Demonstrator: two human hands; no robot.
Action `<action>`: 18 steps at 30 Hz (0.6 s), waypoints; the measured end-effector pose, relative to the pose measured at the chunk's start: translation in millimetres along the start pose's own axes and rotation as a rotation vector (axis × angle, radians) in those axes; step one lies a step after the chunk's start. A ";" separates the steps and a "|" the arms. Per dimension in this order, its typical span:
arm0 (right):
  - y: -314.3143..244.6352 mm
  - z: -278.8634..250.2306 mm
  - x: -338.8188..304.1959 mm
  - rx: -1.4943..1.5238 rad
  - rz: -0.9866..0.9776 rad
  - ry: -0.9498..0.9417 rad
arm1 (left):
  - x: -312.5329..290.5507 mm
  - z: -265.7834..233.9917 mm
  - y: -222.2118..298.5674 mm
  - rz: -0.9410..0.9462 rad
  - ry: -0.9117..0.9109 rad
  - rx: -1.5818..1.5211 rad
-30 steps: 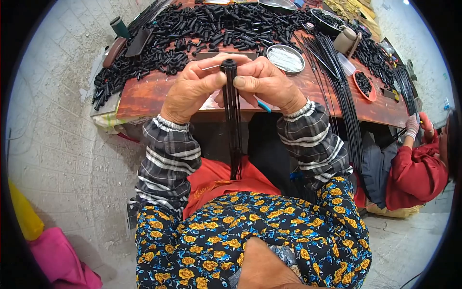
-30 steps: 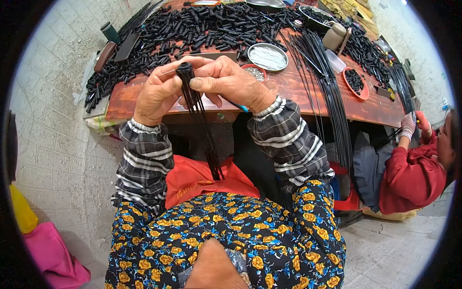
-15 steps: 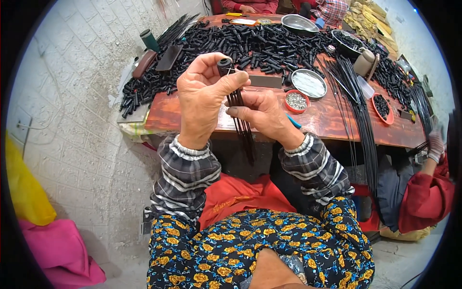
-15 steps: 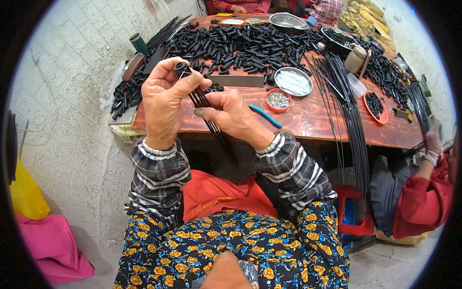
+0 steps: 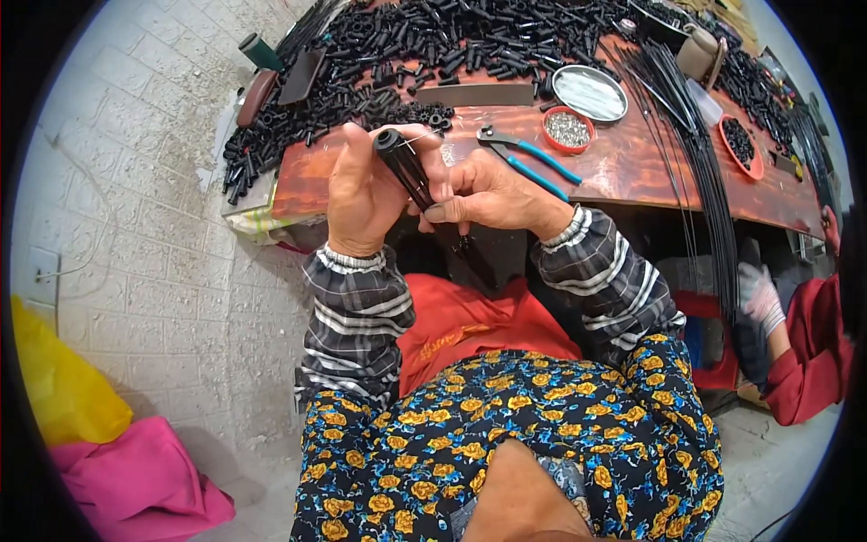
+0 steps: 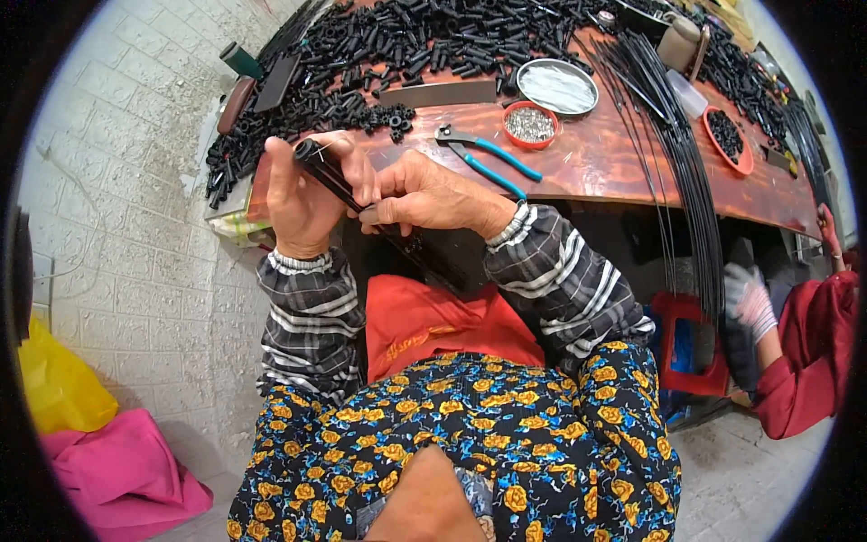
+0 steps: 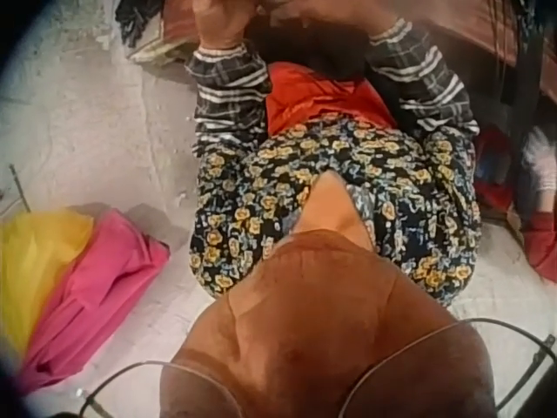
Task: The worker is seen assembling and cutting small plastic straps at a production workbench.
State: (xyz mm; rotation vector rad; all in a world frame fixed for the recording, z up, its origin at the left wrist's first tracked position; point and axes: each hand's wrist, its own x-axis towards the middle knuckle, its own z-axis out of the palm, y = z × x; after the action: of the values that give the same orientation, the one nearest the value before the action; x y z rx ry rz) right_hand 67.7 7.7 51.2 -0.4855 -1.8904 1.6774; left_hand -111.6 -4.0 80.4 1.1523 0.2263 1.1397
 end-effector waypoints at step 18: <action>-43.9 -6.0 -7.6 -0.662 -0.444 0.455 | -22.3 13.2 -47.2 0.108 0.370 -0.181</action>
State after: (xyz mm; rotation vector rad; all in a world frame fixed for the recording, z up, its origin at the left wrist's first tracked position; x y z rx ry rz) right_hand 81.6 1.2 93.5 -0.5806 -1.9725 0.5751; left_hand -85.2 -27.7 39.8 0.7963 0.3399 1.4366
